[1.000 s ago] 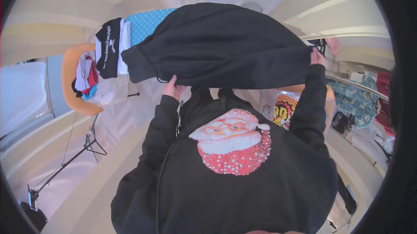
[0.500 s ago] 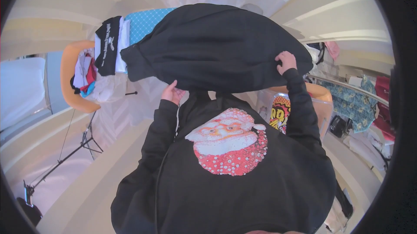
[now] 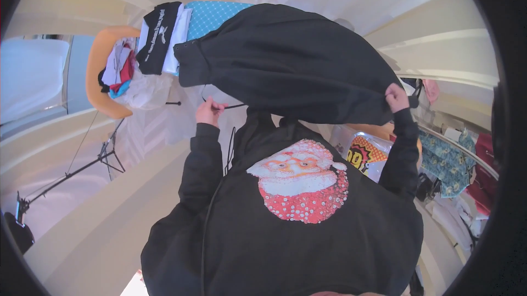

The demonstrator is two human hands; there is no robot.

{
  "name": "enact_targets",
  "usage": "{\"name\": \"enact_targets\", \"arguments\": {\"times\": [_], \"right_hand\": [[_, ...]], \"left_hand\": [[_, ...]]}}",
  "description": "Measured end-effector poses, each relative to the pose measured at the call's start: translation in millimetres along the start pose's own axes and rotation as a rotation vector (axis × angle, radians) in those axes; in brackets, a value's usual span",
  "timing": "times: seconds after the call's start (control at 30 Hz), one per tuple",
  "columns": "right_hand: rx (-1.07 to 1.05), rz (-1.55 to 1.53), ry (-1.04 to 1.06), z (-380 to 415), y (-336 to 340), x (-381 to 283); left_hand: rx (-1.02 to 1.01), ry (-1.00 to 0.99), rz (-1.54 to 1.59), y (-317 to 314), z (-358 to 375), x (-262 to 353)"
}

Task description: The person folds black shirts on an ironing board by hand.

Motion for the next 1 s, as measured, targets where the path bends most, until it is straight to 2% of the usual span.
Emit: {"name": "enact_targets", "arguments": {"times": [0.07, 0.17, 0.23, 0.27, 0.37, 0.43, 0.53, 0.67, 0.77, 0.87, 0.93, 1.0], "right_hand": [[0.101, 0.005, 0.032, -23.1, 15.4, 7.0], [0.127, 0.106, -0.04, -73.1, 5.9, 27.4], [-0.072, 0.319, -0.291, -99.9, -24.7, 28.5], [-0.119, 0.373, -0.359, -106.0, -36.4, 24.3], [-0.224, 0.528, -0.453, -107.5, -64.9, 6.6], [-0.137, 0.52, -0.403, -106.1, -70.2, 7.6], [-0.077, 0.48, -0.352, -98.5, -72.8, 8.6], [0.104, 0.44, -0.238, -85.3, -64.5, -16.5], [0.252, 0.175, -0.255, -66.1, -57.3, -81.9], [0.082, -0.235, -0.155, -37.9, -98.1, -158.5], [0.019, -0.705, -0.009, -25.9, -150.9, -192.7], [0.041, -0.918, 0.014, -22.8, -176.1, -206.6]], "left_hand": [[-0.092, -0.007, 0.042, -2.1, 13.9, 15.6], [-0.232, -0.037, 0.076, -17.4, 29.8, 37.5], [-0.334, -0.011, 0.088, -32.7, 40.5, 43.0], [-0.365, -0.003, 0.088, -40.9, 46.1, 42.4], [-0.512, 0.013, -0.174, -76.0, 64.8, 28.3], [-0.615, 0.056, -0.401, -104.3, 80.5, 10.5], [-0.672, 0.172, -0.58, -131.3, 79.9, -27.7], [-0.618, 0.273, -0.556, -162.9, 58.8, -57.4], [-0.656, 0.397, -0.408, -182.7, 52.9, -57.5], [-0.733, 0.476, -0.222, -200.0, 57.8, -56.8], [-0.722, 0.43, -0.16, -208.3, 58.9, -52.4], [-0.689, 0.389, -0.177, -211.5, 61.8, -44.0]]}}
Point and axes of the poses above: each hand's wrist, its own z-axis away from the middle knuckle, its own y-axis out of the back of the hand, x = y × z, the point moved 5 cm from there along -z, towards the middle knuckle, and after that the axes turned 11 degrees about y, right-handed, at the moved point
